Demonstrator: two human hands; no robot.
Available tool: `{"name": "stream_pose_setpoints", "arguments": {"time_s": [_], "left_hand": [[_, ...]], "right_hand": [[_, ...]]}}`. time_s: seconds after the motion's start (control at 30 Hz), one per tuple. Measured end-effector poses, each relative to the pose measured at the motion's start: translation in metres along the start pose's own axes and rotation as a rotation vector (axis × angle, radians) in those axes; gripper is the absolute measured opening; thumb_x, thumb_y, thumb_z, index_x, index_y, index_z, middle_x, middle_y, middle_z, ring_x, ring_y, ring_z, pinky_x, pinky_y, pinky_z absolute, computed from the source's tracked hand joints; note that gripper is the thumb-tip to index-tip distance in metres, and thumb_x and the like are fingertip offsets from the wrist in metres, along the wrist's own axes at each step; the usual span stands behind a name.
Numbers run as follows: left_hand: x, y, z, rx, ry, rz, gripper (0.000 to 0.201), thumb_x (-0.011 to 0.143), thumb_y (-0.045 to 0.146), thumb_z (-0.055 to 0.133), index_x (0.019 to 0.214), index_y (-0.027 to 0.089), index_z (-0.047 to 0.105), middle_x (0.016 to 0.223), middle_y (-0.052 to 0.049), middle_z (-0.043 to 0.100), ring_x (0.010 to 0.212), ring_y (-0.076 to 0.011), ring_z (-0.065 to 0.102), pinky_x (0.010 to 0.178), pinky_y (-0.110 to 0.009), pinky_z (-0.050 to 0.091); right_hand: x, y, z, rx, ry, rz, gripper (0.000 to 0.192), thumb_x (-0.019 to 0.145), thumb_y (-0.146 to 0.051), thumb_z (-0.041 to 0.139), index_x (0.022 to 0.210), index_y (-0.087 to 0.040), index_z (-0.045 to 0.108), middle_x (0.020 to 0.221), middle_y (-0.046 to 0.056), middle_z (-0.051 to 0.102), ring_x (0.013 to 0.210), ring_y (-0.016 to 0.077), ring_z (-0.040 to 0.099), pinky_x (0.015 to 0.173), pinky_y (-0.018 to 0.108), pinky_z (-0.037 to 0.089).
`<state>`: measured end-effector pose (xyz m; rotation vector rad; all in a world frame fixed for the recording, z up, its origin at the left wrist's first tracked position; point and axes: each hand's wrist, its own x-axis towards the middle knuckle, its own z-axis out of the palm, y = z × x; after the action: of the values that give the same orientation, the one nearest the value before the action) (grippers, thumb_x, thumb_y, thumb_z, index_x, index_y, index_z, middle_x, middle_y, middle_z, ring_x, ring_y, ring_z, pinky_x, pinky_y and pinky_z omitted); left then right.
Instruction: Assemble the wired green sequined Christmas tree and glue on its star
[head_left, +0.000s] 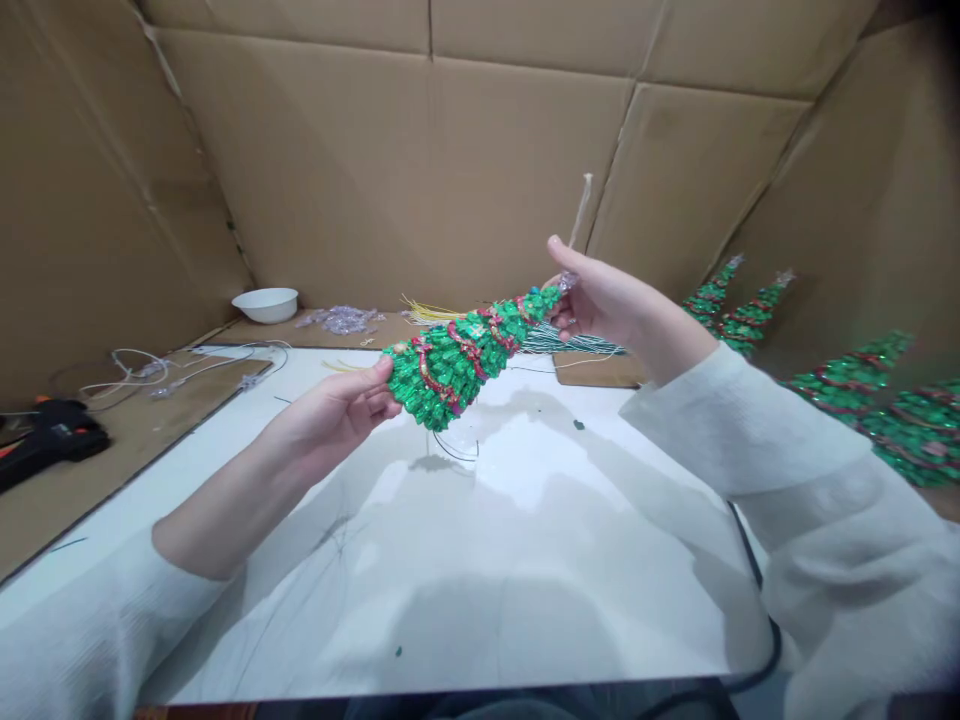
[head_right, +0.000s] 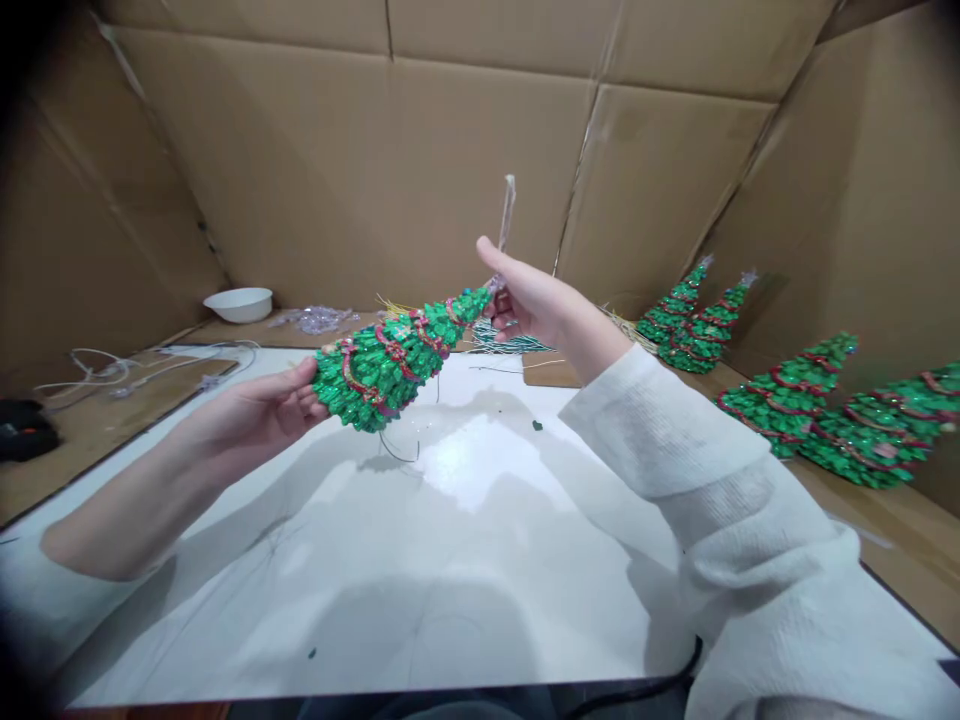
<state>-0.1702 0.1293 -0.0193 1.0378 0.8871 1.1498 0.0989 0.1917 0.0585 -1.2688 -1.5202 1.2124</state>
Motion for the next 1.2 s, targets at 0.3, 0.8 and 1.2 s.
{"name": "stream_pose_setpoints", "arguments": {"time_s": [0.3, 0.8, 1.2], "left_hand": [[-0.001, -0.004, 0.002, 0.014, -0.156, 0.076, 0.019, 0.081, 0.03, 0.063, 0.094, 0.019, 0.069, 0.106, -0.004, 0.07, 0.096, -0.0159, 0.064, 0.09, -0.028, 0.049], [-0.026, -0.043, 0.002, 0.502, 0.12, 0.595, 0.043, 0.075, 0.031, 0.068, 0.114, 0.022, 0.051, 0.108, -0.006, 0.066, 0.101, -0.0228, 0.063, 0.089, -0.034, 0.048], [0.013, -0.092, -0.053, 1.253, 0.14, 1.103, 0.013, 0.078, 0.036, 0.062, 0.072, 0.025, 0.063, 0.066, -0.002, 0.067, 0.064, -0.0211, 0.065, 0.062, -0.03, 0.05]], "right_hand": [[0.013, 0.009, -0.003, 0.018, -0.046, -0.045, 0.051, 0.081, -0.066, 0.043, 0.064, -0.019, 0.048, 0.058, 0.001, 0.045, 0.051, 0.009, 0.04, 0.051, 0.026, 0.042], [0.017, 0.06, 0.004, 0.365, 0.127, 0.033, 0.063, 0.09, -0.06, 0.028, 0.07, -0.012, 0.063, 0.052, 0.001, 0.052, 0.044, 0.008, 0.045, 0.052, 0.024, 0.045], [-0.017, 0.059, 0.042, 0.435, -0.034, -0.336, 0.037, 0.072, -0.054, 0.066, 0.065, -0.018, 0.062, 0.062, 0.0, 0.058, 0.057, 0.0099, 0.053, 0.061, 0.026, 0.046]]}}
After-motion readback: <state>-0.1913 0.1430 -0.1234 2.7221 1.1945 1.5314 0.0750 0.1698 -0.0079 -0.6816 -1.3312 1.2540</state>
